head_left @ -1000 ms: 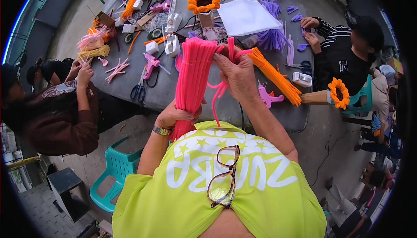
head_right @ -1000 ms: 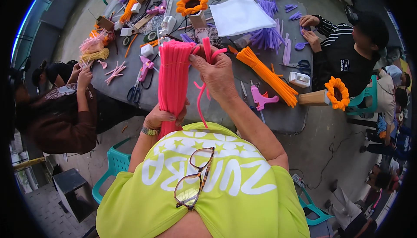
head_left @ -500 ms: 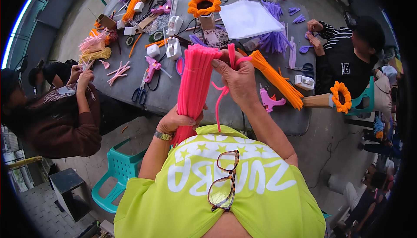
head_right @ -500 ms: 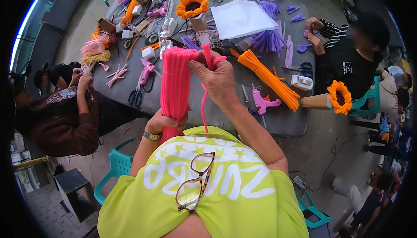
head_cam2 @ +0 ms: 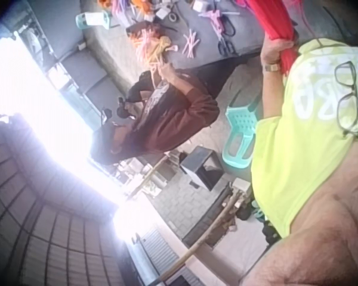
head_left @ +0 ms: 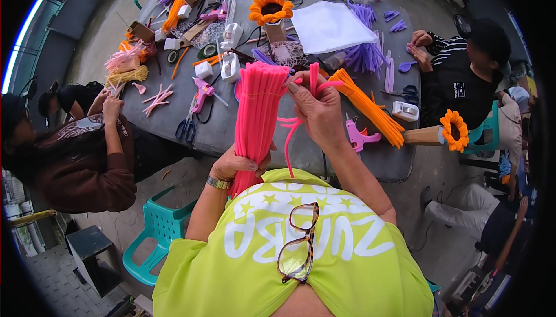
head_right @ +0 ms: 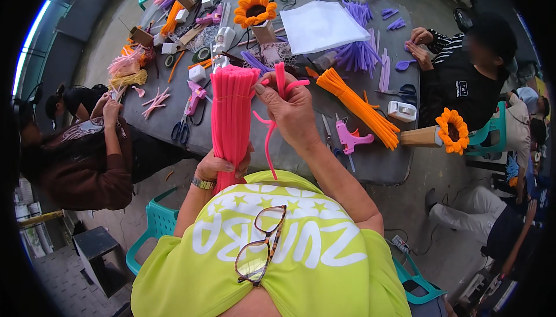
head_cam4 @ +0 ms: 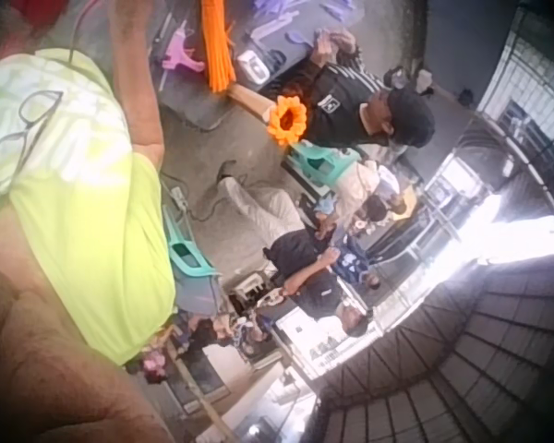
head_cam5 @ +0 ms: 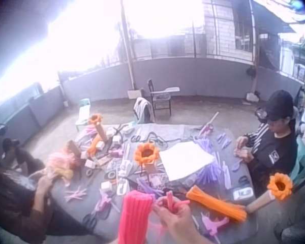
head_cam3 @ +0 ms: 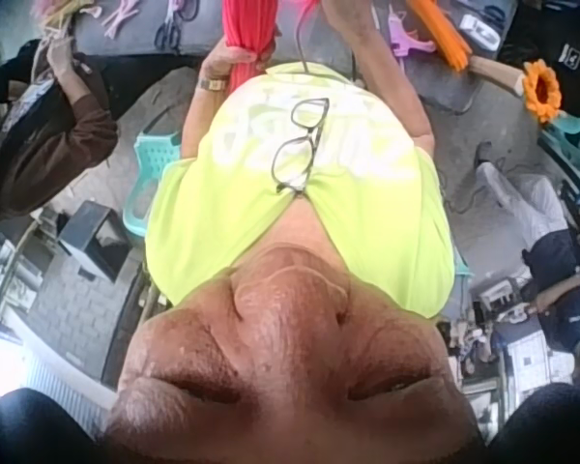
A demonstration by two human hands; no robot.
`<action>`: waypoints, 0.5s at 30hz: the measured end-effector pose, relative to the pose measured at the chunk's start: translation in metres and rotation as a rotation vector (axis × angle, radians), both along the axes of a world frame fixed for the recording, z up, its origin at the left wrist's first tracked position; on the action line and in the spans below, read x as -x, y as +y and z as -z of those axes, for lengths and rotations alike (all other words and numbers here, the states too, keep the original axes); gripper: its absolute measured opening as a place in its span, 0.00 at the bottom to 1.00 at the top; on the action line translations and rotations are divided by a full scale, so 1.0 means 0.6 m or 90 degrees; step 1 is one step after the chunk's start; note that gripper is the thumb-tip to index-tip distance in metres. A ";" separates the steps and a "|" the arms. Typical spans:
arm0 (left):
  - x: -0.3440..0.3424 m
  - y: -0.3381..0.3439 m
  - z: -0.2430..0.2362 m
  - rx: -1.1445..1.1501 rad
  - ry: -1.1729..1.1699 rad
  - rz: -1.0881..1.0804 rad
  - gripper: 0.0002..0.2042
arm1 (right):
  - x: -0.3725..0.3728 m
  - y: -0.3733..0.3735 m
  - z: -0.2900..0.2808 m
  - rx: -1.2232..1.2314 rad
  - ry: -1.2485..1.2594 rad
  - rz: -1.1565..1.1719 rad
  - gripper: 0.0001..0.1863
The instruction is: The person picks up a bundle of pink pipe cleaners, selects a single piece, and uses scissors to cut it. They then bend the pink pipe cleaner into a loop and continue cutting and shaping pipe cleaner segments on a craft table.
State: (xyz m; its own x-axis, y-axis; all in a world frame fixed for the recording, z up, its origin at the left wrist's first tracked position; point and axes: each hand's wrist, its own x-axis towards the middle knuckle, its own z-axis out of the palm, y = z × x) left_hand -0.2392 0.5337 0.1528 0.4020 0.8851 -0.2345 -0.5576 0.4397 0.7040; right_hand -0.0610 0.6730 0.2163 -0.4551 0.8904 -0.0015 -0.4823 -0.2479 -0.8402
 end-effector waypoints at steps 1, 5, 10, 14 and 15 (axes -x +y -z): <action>0.000 0.000 0.001 0.000 -0.004 0.002 0.34 | 0.002 -0.001 0.001 -0.003 0.005 0.001 0.03; -0.001 0.001 -0.004 0.008 0.025 0.003 0.34 | 0.005 0.002 -0.004 -0.003 -0.009 0.005 0.04; -0.003 0.003 -0.009 0.025 0.047 -0.006 0.34 | 0.004 0.007 0.000 -0.014 -0.047 0.006 0.05; -0.004 0.006 -0.006 0.025 0.054 -0.009 0.34 | 0.008 0.003 -0.005 -0.062 -0.066 0.031 0.05; -0.003 0.007 -0.003 0.020 0.058 -0.007 0.34 | 0.009 0.003 -0.008 -0.070 -0.063 0.032 0.05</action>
